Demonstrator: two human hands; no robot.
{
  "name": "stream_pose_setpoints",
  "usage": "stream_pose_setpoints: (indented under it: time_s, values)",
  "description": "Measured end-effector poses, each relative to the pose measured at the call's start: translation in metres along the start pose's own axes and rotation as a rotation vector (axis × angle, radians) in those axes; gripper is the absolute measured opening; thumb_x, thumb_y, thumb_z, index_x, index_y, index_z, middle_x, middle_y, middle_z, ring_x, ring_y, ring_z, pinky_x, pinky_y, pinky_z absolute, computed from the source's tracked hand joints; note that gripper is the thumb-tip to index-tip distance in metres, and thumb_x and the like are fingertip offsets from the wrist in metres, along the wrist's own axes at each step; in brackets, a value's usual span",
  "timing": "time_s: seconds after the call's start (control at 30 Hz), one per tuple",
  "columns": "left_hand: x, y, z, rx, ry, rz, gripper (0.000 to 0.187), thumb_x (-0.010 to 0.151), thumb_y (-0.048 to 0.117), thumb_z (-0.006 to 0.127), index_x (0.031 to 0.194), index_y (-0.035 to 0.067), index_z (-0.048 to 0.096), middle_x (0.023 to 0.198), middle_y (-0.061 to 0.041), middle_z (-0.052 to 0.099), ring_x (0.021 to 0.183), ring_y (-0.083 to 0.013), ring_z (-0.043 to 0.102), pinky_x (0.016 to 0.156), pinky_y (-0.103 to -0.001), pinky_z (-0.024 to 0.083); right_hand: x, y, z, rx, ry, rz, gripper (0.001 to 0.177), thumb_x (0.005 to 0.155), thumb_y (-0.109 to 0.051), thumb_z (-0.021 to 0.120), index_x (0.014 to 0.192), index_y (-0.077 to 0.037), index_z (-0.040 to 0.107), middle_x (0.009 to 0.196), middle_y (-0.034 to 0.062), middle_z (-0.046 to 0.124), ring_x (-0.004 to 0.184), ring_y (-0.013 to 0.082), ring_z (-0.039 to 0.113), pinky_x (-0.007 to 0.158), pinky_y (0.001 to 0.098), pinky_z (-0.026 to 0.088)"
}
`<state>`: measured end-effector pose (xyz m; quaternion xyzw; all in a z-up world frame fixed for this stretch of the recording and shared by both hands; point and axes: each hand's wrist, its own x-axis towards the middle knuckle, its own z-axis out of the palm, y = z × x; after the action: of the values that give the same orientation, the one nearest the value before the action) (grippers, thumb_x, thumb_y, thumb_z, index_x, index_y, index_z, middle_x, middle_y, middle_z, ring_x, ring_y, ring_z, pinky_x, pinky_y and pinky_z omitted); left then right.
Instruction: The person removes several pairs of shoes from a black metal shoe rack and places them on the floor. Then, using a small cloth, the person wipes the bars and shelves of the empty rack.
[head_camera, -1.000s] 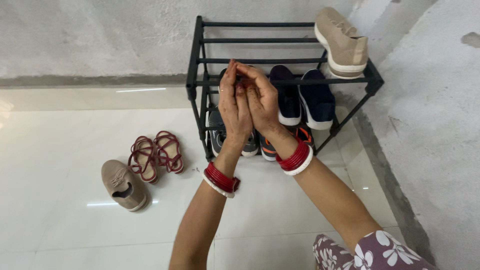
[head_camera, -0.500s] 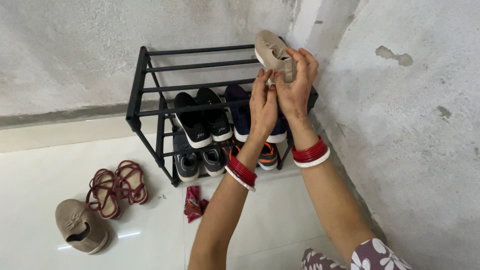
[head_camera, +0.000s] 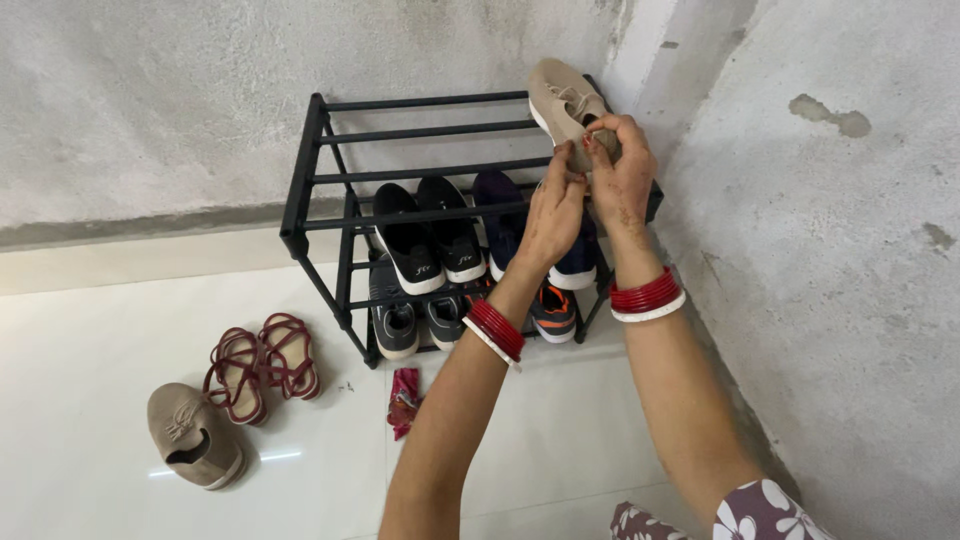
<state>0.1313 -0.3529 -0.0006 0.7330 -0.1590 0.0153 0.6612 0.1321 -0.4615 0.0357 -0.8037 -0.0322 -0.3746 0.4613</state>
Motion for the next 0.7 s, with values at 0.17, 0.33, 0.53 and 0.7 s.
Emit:
stream_pose_setpoints:
  time_s: [0.17,0.33,0.53,0.7]
  values:
    - [-0.022,0.002,-0.01,0.047,0.135,0.318,0.063,0.101,0.011,0.045,0.161,0.001,0.026,0.166,-0.03,0.026,0.154,-0.046,0.026,0.126,-0.044,0.025,-0.014,-0.012,0.013,0.209,0.046,-0.162,0.008,0.1,-0.004,0.069,0.108,-0.003,0.067,0.131,0.0161,0.07,0.119,0.0264,0.068,0.103,0.0359,0.052]
    - [-0.057,0.017,-0.039,0.164,0.287,0.427,0.067,0.099,0.008,0.045,0.162,-0.001,0.023,0.171,-0.029,0.02,0.162,-0.0443,0.016,0.132,-0.047,0.018,-0.026,-0.043,0.038,0.383,-0.027,-0.193,0.01,0.105,-0.01,0.07,0.111,-0.003,0.065,0.135,0.0148,0.068,0.117,0.0199,0.067,0.101,0.0319,0.055]
    - [-0.113,0.043,-0.098,0.315,0.429,0.429,0.068,0.099,0.005,0.044,0.162,-0.005,0.021,0.171,-0.031,0.015,0.162,-0.0479,0.01,0.133,-0.051,0.016,-0.056,-0.097,0.082,0.668,-0.189,-0.236,0.011,0.109,-0.01,0.067,0.115,-0.003,0.06,0.142,0.0171,0.063,0.118,0.0159,0.065,0.102,0.0275,0.056]
    - [-0.164,0.047,-0.158,0.406,0.534,0.423,0.074,0.097,0.005,0.045,0.163,-0.007,0.013,0.172,-0.032,0.005,0.163,-0.0474,0.002,0.134,-0.051,0.011,-0.105,-0.149,0.124,0.871,-0.346,-0.195,0.006,0.109,-0.006,0.063,0.114,-0.003,0.06,0.145,0.0164,0.06,0.125,0.0165,0.064,0.104,0.0267,0.056]
